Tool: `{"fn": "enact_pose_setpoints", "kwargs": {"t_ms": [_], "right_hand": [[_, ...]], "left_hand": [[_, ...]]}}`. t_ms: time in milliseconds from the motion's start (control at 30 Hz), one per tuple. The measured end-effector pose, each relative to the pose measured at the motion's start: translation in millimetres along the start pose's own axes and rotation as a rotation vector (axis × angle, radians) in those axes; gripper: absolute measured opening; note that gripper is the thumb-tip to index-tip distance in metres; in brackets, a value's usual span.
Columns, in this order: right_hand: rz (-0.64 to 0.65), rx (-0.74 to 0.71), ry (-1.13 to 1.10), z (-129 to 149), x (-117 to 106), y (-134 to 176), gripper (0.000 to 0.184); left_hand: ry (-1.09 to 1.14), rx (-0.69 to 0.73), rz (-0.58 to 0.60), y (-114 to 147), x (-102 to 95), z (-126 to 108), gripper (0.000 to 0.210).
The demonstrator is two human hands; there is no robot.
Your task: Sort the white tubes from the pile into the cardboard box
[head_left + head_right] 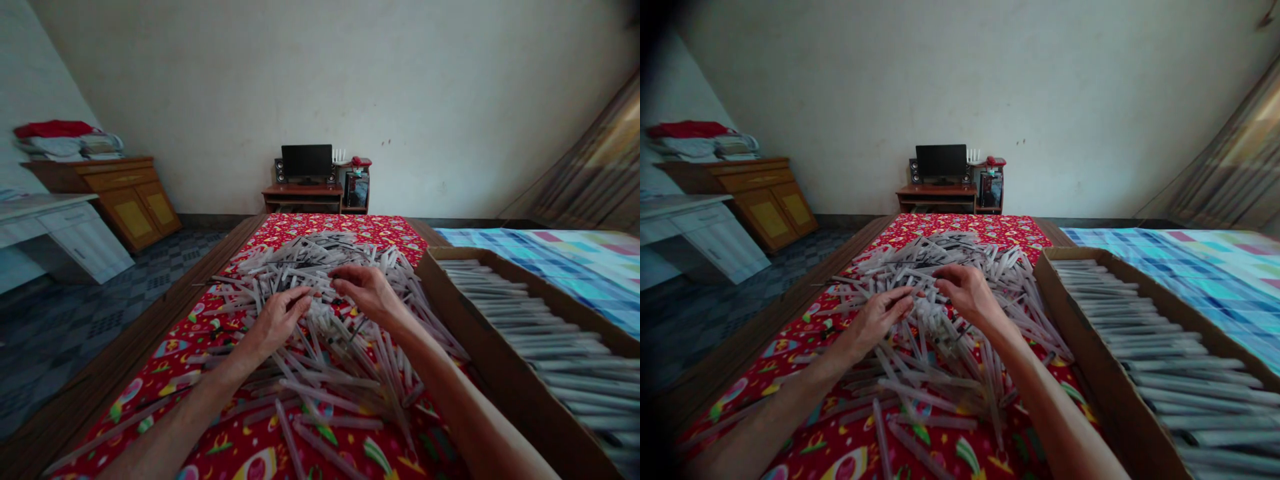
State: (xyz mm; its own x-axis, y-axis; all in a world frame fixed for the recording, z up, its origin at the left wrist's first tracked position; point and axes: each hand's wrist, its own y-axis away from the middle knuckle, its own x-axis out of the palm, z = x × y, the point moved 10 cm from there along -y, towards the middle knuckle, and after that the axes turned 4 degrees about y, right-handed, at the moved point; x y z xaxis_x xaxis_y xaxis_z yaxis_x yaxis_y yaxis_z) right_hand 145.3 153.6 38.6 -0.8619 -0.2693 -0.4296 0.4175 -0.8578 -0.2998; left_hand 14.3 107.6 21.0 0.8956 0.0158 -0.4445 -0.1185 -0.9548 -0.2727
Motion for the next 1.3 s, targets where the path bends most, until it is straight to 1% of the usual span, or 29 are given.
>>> {"fn": "enact_pose_setpoints", "kwargs": {"t_ms": [67,133,200,300,367,567,833,1000,1067,1100,1167,1233,1300], "right_hand": [[-0.019,0.007,-0.253,5,4,0,0.023],[-0.033,-0.003,-0.379,8,8,2,0.02],[-0.036,-0.023,-0.364,11,10,4,0.017],[-0.015,-0.063,-0.202,15,14,6,0.016],[0.004,-0.08,-0.169,16,17,7,0.016],[-0.026,-0.037,-0.386,8,19,4,0.017],[-0.039,0.013,-0.45,4,18,3,0.018],[-0.024,0.002,-0.392,0,21,2,0.021],[-0.015,0.0,-0.331,1,22,3,0.022],[-0.016,-0.005,-0.266,2,21,4,0.022],[-0.046,-0.035,-0.068,7,18,7,0.027],[-0.104,-0.109,0.166,17,13,12,0.034],[-0.146,-0.208,0.342,29,12,16,0.037]], "left_hand": [[-0.038,0.005,0.032,0,3.9,0,0.038],[-0.063,0.018,0.03,0,4.3,1,0.037],[-0.067,0.033,0.031,-1,4.5,1,0.037],[-0.058,0.045,0.045,-1,5.6,1,0.038],[-0.056,0.048,0.045,0,5.3,0,0.039],[-0.107,0.07,0.028,0,3.2,-5,0.036],[-0.145,0.073,0.028,1,2.7,-10,0.035],[-0.209,0.107,0.009,1,1.3,-12,0.035],[-0.233,0.118,-0.006,2,0.8,-11,0.034],[-0.245,0.133,-0.024,2,-0.1,-12,0.033],[-0.272,0.189,-0.069,4,-1.8,-17,0.03],[-0.296,0.261,-0.099,6,-1.5,-23,0.028],[-0.312,0.312,-0.101,8,0.7,-27,0.025]]}}
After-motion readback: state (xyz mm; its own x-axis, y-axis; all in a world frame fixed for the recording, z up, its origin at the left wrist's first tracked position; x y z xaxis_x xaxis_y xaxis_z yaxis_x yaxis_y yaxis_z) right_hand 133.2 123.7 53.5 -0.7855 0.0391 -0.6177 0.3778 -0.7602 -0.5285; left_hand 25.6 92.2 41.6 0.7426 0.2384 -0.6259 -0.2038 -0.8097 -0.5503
